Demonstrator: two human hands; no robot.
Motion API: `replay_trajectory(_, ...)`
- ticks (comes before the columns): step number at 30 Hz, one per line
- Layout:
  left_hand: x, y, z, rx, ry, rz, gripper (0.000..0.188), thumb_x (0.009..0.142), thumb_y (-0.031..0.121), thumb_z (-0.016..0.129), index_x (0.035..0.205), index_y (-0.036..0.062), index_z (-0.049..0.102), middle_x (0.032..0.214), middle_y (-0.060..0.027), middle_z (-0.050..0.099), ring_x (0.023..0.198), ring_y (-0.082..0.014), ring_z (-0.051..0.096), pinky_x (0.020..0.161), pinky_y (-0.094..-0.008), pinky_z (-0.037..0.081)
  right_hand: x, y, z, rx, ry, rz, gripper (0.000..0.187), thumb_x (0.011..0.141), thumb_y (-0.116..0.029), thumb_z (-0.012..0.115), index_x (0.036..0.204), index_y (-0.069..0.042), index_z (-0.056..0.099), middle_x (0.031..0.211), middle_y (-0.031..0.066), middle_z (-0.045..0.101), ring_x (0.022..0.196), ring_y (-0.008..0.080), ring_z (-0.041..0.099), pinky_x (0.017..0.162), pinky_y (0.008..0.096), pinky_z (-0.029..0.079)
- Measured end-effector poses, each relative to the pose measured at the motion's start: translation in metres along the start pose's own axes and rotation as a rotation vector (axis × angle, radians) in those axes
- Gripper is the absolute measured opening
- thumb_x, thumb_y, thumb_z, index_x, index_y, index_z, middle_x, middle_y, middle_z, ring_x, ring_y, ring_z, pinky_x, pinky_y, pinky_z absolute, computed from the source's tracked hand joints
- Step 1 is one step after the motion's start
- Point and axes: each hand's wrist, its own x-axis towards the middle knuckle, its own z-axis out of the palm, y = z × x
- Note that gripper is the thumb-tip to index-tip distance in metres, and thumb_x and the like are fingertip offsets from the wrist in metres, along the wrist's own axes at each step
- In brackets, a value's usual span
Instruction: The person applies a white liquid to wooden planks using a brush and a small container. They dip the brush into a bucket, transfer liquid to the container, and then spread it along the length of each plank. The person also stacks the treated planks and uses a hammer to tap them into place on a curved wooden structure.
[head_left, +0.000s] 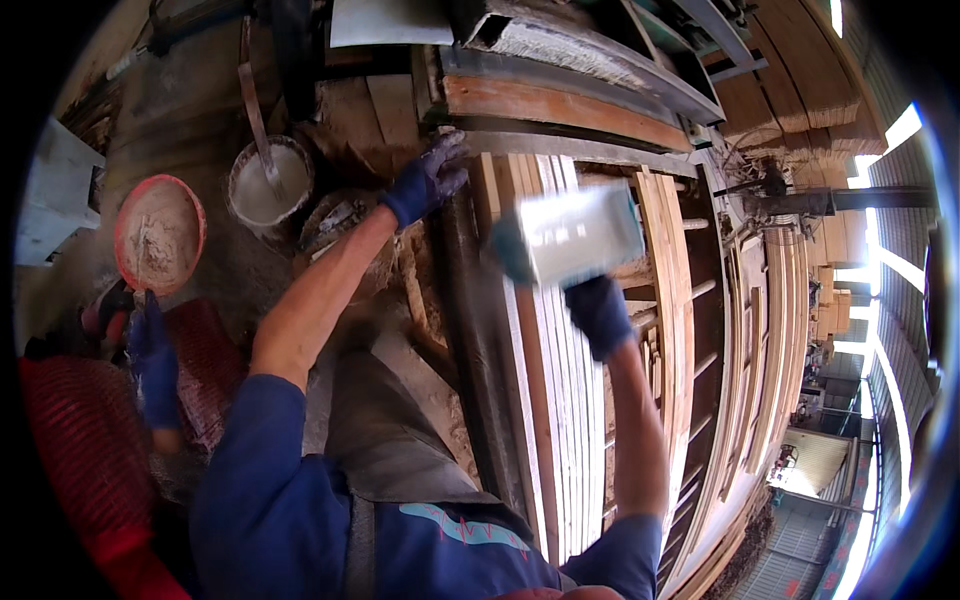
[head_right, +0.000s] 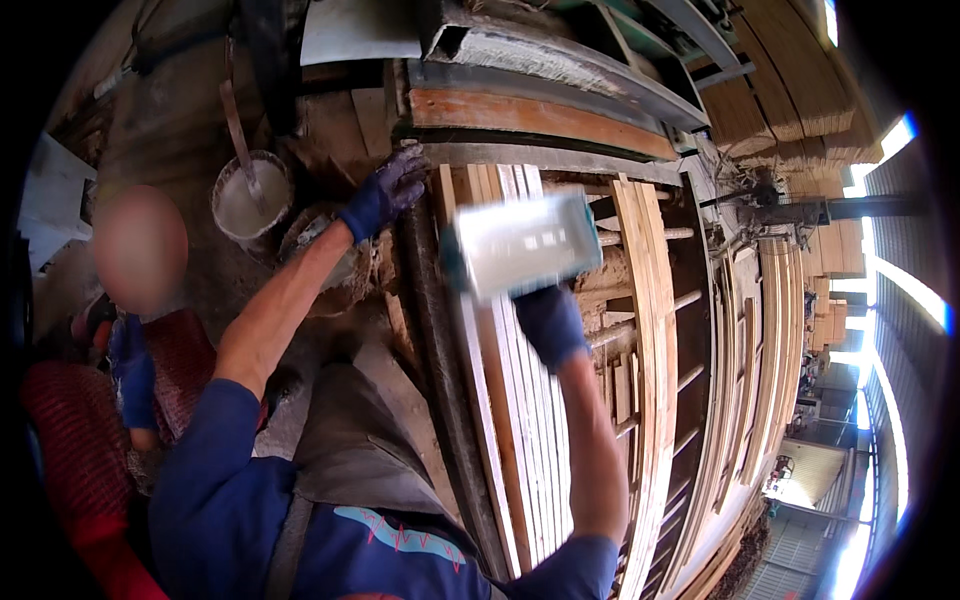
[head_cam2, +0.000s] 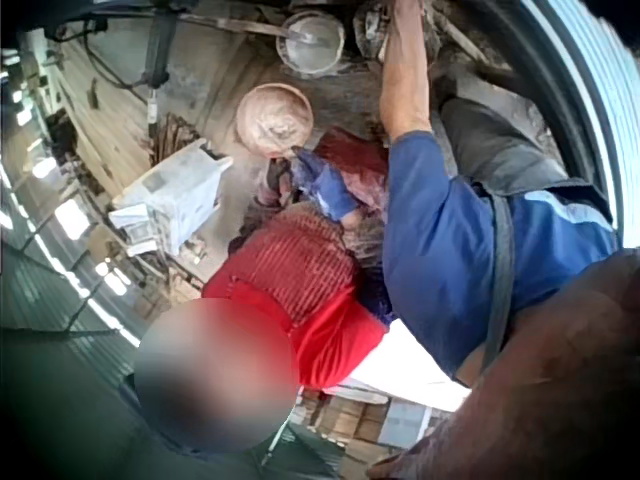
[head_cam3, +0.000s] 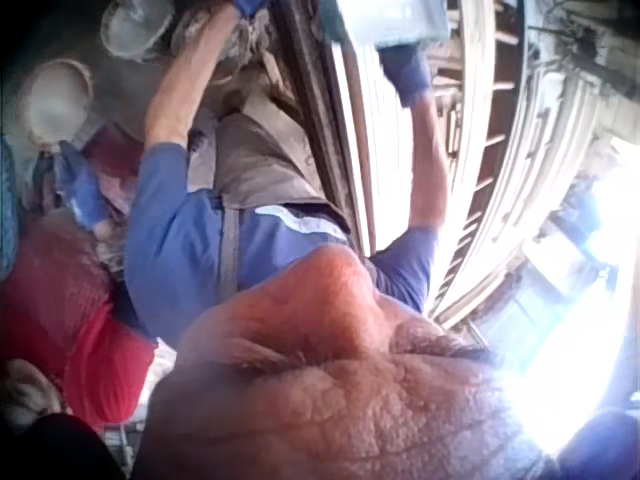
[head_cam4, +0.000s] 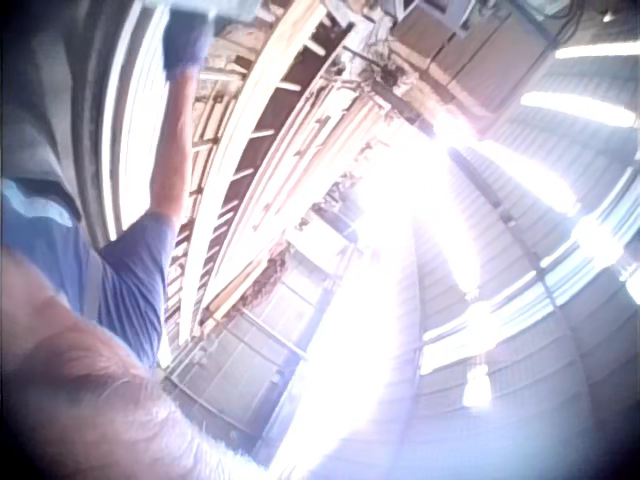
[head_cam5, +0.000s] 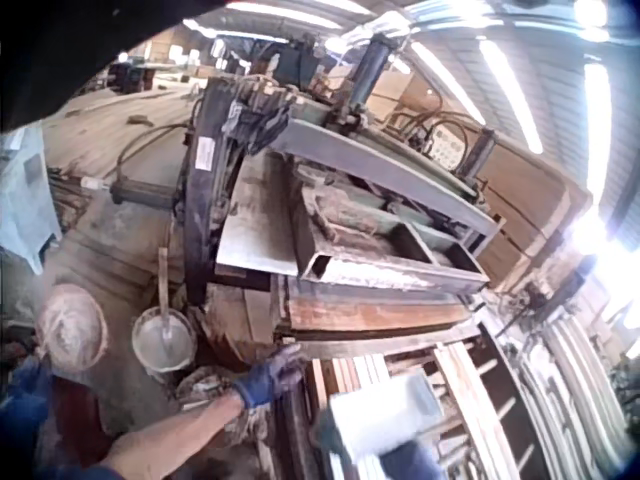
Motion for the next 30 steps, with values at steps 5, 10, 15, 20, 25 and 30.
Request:
replay_trajectory(5,-0.023,-0.008,-0.018,-0.595,0.126,-0.356,0.052,0.096,0.019,0.057,0.138,-0.0037,0.037,0.128,-0.0153,0.055,0.114,-0.0238,0.058,0.098,-0.0344,0.049,0.125,-0.061,0.002,0.313,0.006,0.175,0.032,0.091,-0.033,0.055,0.075,-0.006,0.063,0.052,0.0114,0.057,0.041,0.0165,0.056,0.041,0.0315,0.044)
replay_trajectory(10,-0.091,-0.003,-0.037,-0.492,0.179,-0.639,0.039,0.094,0.02,0.059,0.128,0.0015,0.052,0.126,-0.0136,0.057,0.112,-0.0224,0.059,0.089,-0.0361,0.053,0.12,-0.061,0.001,0.221,-0.025,0.177,0.022,0.091,-0.022,0.052,0.077,-0.009,0.062,0.053,0.0111,0.058,0.043,0.02,0.058,0.041,0.0325,0.047)
replay_trajectory(15,-0.25,-0.115,-0.105,0.197,0.041,-0.696,0.027,0.094,0.019,0.056,0.113,0.0008,0.062,0.106,-0.0133,0.067,0.101,-0.024,0.064,0.086,-0.0332,0.051,0.027,-0.022,0.002,-0.443,-0.083,-0.367,0.02,0.087,-0.009,0.048,0.1,-0.01,0.063,0.093,0.0168,0.064,0.079,0.0339,0.064,0.067,0.0425,0.054)
replay_trajectory(20,-0.363,-0.067,-0.125,-0.361,0.458,-1.194,0.023,0.094,0.024,0.058,0.107,0.0063,0.064,0.094,-0.0095,0.068,0.08,-0.0186,0.067,0.066,-0.0327,0.054,-0.07,-0.001,-0.007,-0.016,-0.116,0.174,0.018,0.088,-0.016,0.051,0.097,-0.009,0.065,0.082,0.0195,0.067,0.074,0.0396,0.066,0.064,0.044,0.056)
replay_trajectory(25,-0.444,-0.101,-0.131,1.198,-0.535,-0.556,0.028,0.094,0.025,0.055,0.116,0.0096,0.06,0.095,-0.0108,0.069,0.075,-0.0219,0.067,0.066,-0.0344,0.054,0.042,-0.027,0.005,-0.139,-0.003,-0.169,0.014,0.09,-0.014,0.052,0.09,-0.005,0.063,0.075,0.0174,0.065,0.062,0.0332,0.063,0.055,0.0406,0.054)
replay_trajectory(30,-0.397,-0.062,-0.096,-0.054,0.124,-1.229,0.032,0.086,0.019,0.055,0.117,0.0123,0.06,0.099,-0.0127,0.069,0.078,-0.0289,0.067,0.071,-0.0409,0.054,0.126,-0.069,-0.011,0.546,0.045,0.247,0.016,0.089,-0.02,0.06,0.081,-0.006,0.061,0.061,0.0048,0.056,0.044,0.0137,0.051,0.037,0.0291,0.042)
